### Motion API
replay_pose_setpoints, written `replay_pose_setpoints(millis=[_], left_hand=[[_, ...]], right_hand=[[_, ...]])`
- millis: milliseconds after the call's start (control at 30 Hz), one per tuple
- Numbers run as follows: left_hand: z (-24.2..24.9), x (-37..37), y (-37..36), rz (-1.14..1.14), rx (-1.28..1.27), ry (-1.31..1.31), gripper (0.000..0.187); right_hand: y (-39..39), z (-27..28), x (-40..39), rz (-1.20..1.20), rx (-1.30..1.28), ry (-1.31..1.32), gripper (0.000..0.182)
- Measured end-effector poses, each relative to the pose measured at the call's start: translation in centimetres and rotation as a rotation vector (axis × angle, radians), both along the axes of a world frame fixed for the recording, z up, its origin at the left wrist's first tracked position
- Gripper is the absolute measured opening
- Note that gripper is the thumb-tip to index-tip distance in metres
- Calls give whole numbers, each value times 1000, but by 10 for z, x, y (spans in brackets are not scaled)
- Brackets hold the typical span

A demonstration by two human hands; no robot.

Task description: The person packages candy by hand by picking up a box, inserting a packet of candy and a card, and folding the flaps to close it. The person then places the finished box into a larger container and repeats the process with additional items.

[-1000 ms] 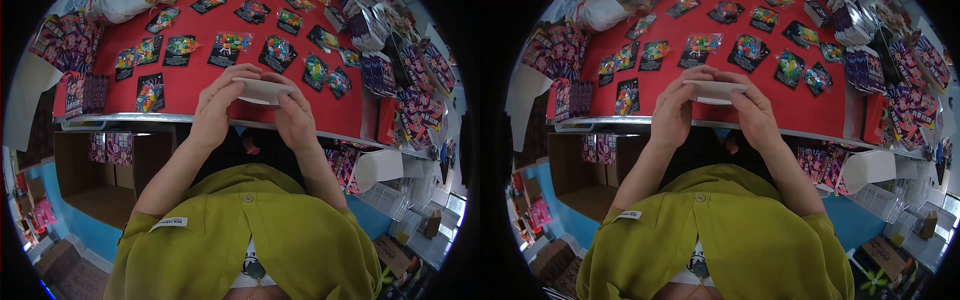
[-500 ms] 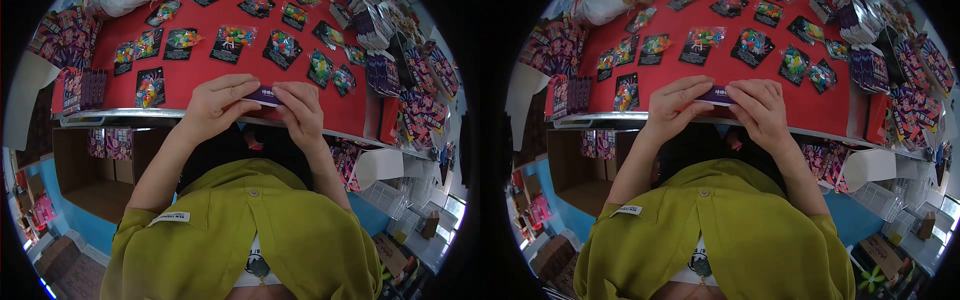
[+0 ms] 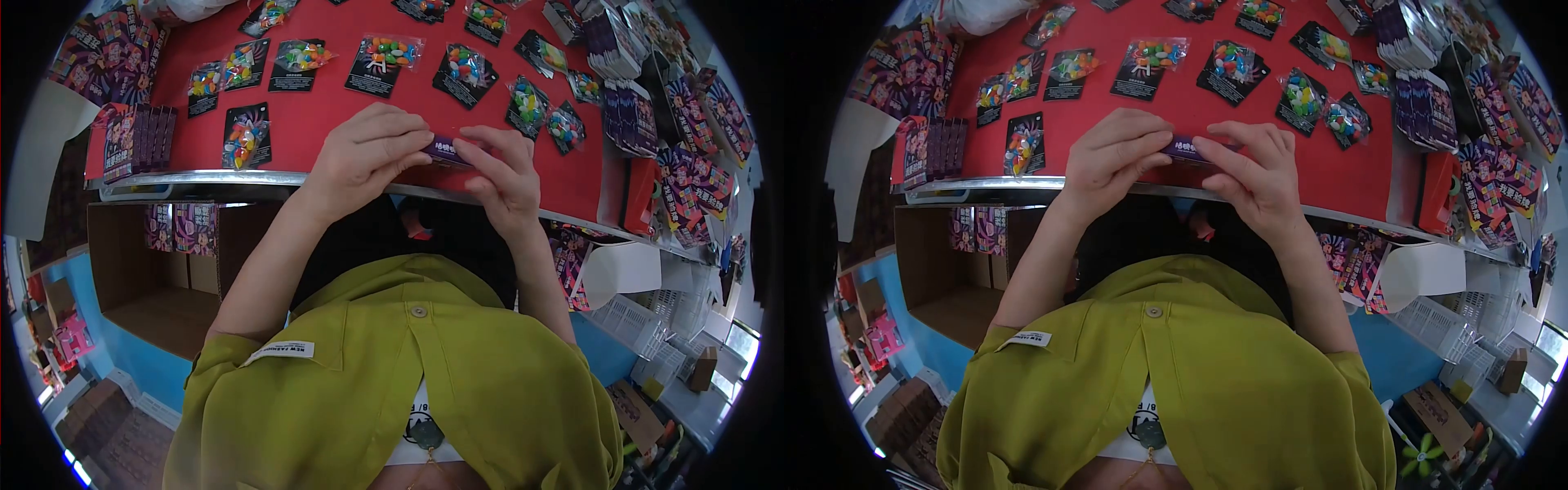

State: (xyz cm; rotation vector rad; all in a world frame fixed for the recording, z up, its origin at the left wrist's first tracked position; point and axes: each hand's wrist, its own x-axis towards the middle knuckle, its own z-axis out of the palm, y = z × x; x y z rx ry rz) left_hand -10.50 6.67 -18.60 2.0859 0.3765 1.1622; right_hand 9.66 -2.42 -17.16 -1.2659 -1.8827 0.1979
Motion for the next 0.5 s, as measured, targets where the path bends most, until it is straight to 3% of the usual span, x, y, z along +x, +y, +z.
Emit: replay_pose_setpoints(millis=[67, 200, 267, 300, 333, 400, 433, 500], left_hand=[[-4, 1, 1, 90, 395, 35, 24], [4, -3, -8, 139, 393, 62, 29], [6, -22, -39, 434, -35, -58, 32], [17, -34, -55, 326, -653, -2, 46], [15, -43, -54, 360, -652, -2, 46], [14, -58, -53, -614, -1748, -590, 67], [21, -61, -56, -645, -1733, -683, 83], [28, -81, -58, -482, -1713, -1042, 76]], right_hand=[[-1, -2, -4, -26, 100, -153, 33], [7, -6, 0, 32, 184, -138, 34], [8, -1, -4, 16, 224, -42, 33], [9, 4, -11, 27, 243, 12, 30], [13, 9, -21, 57, 242, 26, 30], [21, 21, -46, 203, 268, 96, 26], [25, 24, -63, 314, 271, 92, 26], [37, 14, -95, 483, 246, 137, 31]])
